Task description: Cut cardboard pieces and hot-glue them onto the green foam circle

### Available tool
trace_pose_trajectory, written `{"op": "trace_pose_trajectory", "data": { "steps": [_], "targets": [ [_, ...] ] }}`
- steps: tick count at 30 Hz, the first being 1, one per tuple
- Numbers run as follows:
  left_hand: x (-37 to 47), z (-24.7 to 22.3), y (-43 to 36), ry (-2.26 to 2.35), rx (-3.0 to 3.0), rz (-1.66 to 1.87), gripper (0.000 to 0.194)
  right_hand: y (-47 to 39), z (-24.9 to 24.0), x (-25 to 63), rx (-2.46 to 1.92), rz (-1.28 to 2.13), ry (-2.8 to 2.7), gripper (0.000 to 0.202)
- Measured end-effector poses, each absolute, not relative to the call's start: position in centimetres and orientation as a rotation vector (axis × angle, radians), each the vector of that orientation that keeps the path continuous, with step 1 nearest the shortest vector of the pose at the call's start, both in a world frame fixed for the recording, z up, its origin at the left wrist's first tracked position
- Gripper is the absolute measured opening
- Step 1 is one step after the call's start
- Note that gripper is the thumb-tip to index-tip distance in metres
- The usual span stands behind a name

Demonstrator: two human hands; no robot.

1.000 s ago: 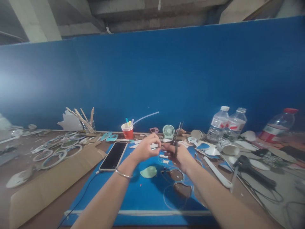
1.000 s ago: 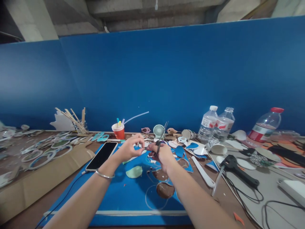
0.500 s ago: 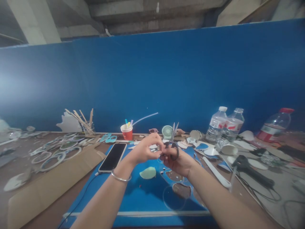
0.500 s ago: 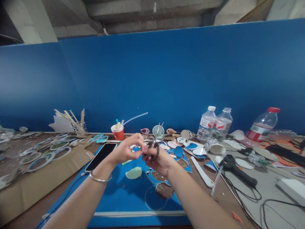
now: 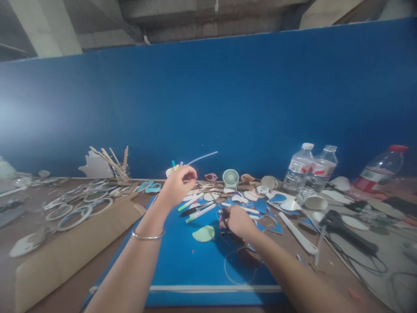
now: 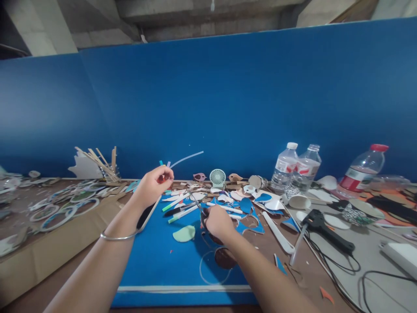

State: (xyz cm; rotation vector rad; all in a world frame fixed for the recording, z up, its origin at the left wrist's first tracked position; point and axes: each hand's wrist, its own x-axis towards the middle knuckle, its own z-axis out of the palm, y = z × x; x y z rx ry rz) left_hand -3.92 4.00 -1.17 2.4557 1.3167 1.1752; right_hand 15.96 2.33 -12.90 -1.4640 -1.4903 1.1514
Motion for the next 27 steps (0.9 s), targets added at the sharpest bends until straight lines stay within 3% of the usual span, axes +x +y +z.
{"op": "trace_pose_trajectory", "data": {
  "steps": [5, 11, 17, 22, 27],
  "targets": [
    [-4.9, -0.5, 3.9, 1.344, 2.407, 1.313, 0.008, 2.3, -14.3, 15.3, -1.654, 1.071, -1.641, 0.001],
    [-5.0, -0.2, 3.6, 1.308, 2.399, 1.297, 0.008, 2.3, -14.6, 15.4, -1.769, 1.002, -1.745, 0.027],
    [-5.6, 0.6, 2.9, 1.323, 2.385, 1.284, 0.006, 2.6, -12.9, 16.2, -1.645, 0.93, -1.638, 0.016],
    [-6.2, 1.1, 2.4, 1.385, 2.4, 1.286, 0.005, 2.7, -10.2, 17.4, -1.475, 0.911, -1.437, 0.032],
    [-5.4, 1.5, 1.7, 1.38, 2.507, 1.013, 0.009, 2.2, -8.2, 18.7, -1.318, 0.918, -1.272, 0.048]
  ]
}}
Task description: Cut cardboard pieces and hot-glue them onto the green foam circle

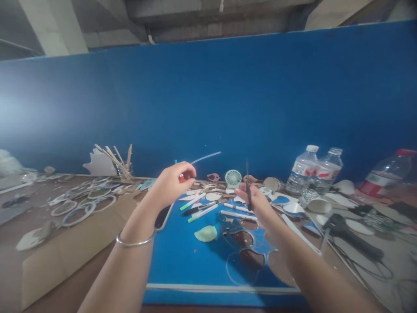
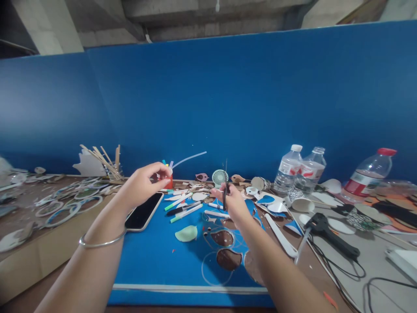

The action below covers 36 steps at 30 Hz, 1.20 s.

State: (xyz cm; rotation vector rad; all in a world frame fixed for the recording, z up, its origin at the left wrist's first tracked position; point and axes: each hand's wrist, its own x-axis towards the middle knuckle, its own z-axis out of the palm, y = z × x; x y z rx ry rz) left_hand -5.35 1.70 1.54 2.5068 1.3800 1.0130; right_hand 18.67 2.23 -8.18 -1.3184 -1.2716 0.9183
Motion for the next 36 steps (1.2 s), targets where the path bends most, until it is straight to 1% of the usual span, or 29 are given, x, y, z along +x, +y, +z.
{"op": "trace_pose_trajectory", "data": {
  "steps": [3, 5, 6, 7, 9, 11, 13, 17, 21, 22, 26, 30, 33, 36],
  "targets": [
    [-4.3, 0.8, 1.9, 1.384, 2.54, 0.654, 0.016, 2.3, -7.7, 19.1, -1.262, 0.912, -1.206, 0.059],
    [-3.4, -0.6, 2.4, 1.42, 2.536, 0.299, 0.024, 2.4, -7.7, 19.1, -1.232, 0.913, -1.178, 0.061],
    [-2.9, -1.6, 2.8, 1.447, 2.522, 0.029, 0.029, 2.4, -7.8, 19.0, -1.217, 0.917, -1.165, 0.061],
    [-2.3, -2.6, 3.1, 1.442, 2.501, -0.108, 0.035, 2.5, -7.9, 18.9, -1.202, 0.923, -1.151, 0.06],
    [-1.2, -4.8, 3.7, 1.418, 2.457, -0.32, 0.05, 2.5, -8.1, 18.6, -1.172, 0.94, -1.123, 0.059],
    [-0.4, -6.5, 4.1, 1.396, 2.432, -0.48, 0.057, 2.5, -8.2, 18.5, -1.142, 0.957, -1.1, 0.058],
    [0.2, -7.5, 4.3, 1.386, 2.44, -0.554, 0.062, 2.5, -8.4, 18.4, -1.116, 0.966, -1.079, 0.057],
    [0.7, -7.9, 4.3, 1.384, 2.446, -0.632, 0.064, 2.7, -8.5, 18.5, -1.07, 0.932, -1.045, 0.052],
    [0.6, -7.8, 4.3, 1.386, 2.423, -0.657, 0.065, 2.8, -8.4, 18.5, -1.025, 0.937, -1.058, 0.03],
    [0.4, -7.8, 4.3, 1.383, 2.419, -0.649, 0.064, 2.7, -8.3, 18.5, -1.014, 0.953, -1.069, 0.029],
    [-0.4, -7.3, 4.5, 1.349, 2.434, -0.546, 0.057, 2.1, -7.8, 18.3, -0.982, 0.977, -1.114, 0.039],
    [-1.5, -6.2, 4.7, 1.337, 2.513, -0.277, 0.055, 1.5, -7.5, 18.4, -1.006, 0.958, -1.175, 0.045],
    [-2.1, -5.4, 4.7, 1.317, 2.565, -0.09, 0.051, 1.5, -7.5, 18.5, -1.032, 0.954, -1.178, 0.046],
    [-2.4, -4.7, 4.6, 1.294, 2.601, 0.018, 0.05, 1.7, -7.7, 18.4, -1.027, 0.961, -1.148, 0.046]
  ]
}}
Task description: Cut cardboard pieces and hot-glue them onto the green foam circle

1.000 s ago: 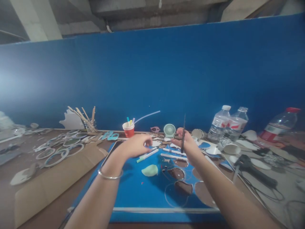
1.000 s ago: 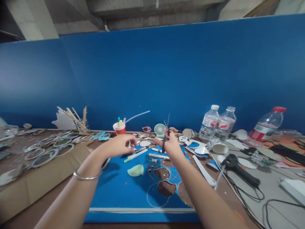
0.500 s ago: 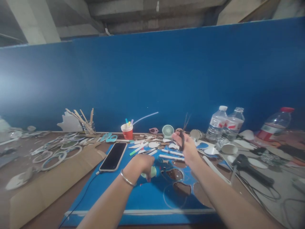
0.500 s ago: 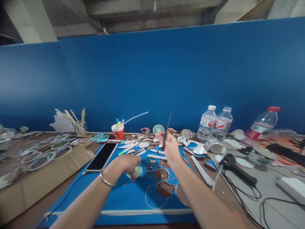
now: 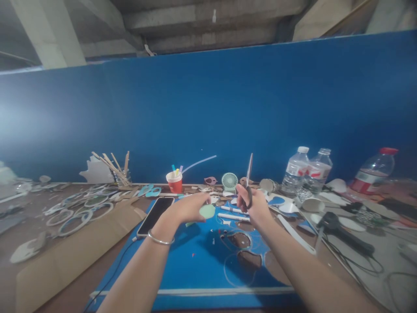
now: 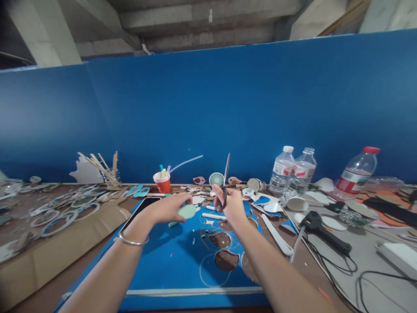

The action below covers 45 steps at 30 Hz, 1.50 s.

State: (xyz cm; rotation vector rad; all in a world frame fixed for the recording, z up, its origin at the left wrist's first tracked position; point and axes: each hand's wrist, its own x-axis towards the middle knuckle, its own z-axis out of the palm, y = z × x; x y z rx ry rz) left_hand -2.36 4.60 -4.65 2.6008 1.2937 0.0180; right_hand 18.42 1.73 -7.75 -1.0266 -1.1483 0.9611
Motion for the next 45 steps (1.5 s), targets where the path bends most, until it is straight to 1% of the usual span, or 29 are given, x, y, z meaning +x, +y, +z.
{"op": "trace_pose_trajectory", "data": {
  "steps": [2, 5, 6, 8, 9, 11, 19, 24, 27, 30, 34, 39, 42, 45],
  "targets": [
    [-2.4, -4.3, 4.5, 1.251, 2.629, 0.079, 0.052, 2.0, -8.0, 18.3, -1.006, 0.971, -1.124, 0.042],
    [-2.3, -4.0, 4.2, 1.15, 2.686, 0.196, 0.051, 2.4, -8.3, 18.3, -0.968, 0.978, -1.096, 0.027],
    [-2.2, -3.9, 4.1, 1.122, 2.704, 0.232, 0.051, 2.5, -8.4, 18.2, -0.958, 0.978, -1.087, 0.033],
    [-2.1, -3.8, 3.9, 1.098, 2.729, 0.27, 0.05, 2.6, -8.7, 18.1, -0.952, 0.98, -1.07, 0.056],
    [-2.1, -3.7, 3.9, 1.098, 2.737, 0.275, 0.05, 2.7, -8.8, 18.1, -0.953, 0.98, -1.061, 0.062],
    [-2.1, -3.6, 3.9, 1.108, 2.744, 0.272, 0.051, 2.9, -9.2, 17.9, -0.962, 0.98, -1.037, 0.064],
    [-2.8, -3.5, 4.4, 1.165, 2.726, 0.23, 0.056, 3.3, -9.7, 17.9, -0.995, 1.023, -0.963, 0.046],
    [-3.5, -3.0, 4.5, 1.294, 2.671, 0.284, 0.049, 2.8, -9.1, 18.2, -1.003, 1.059, -1.014, 0.042],
    [-4.3, -2.8, 4.7, 1.448, 2.584, 0.243, 0.053, 2.9, -9.1, 18.5, -1.012, 1.052, -1.01, 0.043],
    [-4.7, -3.2, 5.0, 1.5, 2.527, 0.144, 0.057, 3.1, -9.2, 18.7, -0.994, 1.048, -0.974, 0.046],
    [-3.6, -5.1, 5.3, 1.428, 2.478, -0.101, 0.06, 3.5, -8.9, 18.9, -0.944, 1.051, -0.874, 0.053],
    [-1.3, -7.6, 5.2, 1.303, 2.422, -0.305, 0.062, 3.7, -8.6, 19.1, -0.905, 1.049, -0.803, 0.036],
    [-1.1, -7.8, 5.3, 1.287, 2.36, -0.263, 0.061, 3.5, -8.6, 19.0, -0.907, 1.064, -0.821, 0.034],
    [-2.9, -6.9, 6.0, 1.403, 2.332, -0.111, 0.055, 3.2, -8.5, 19.0, -0.936, 1.103, -0.876, 0.03]
  ]
}}
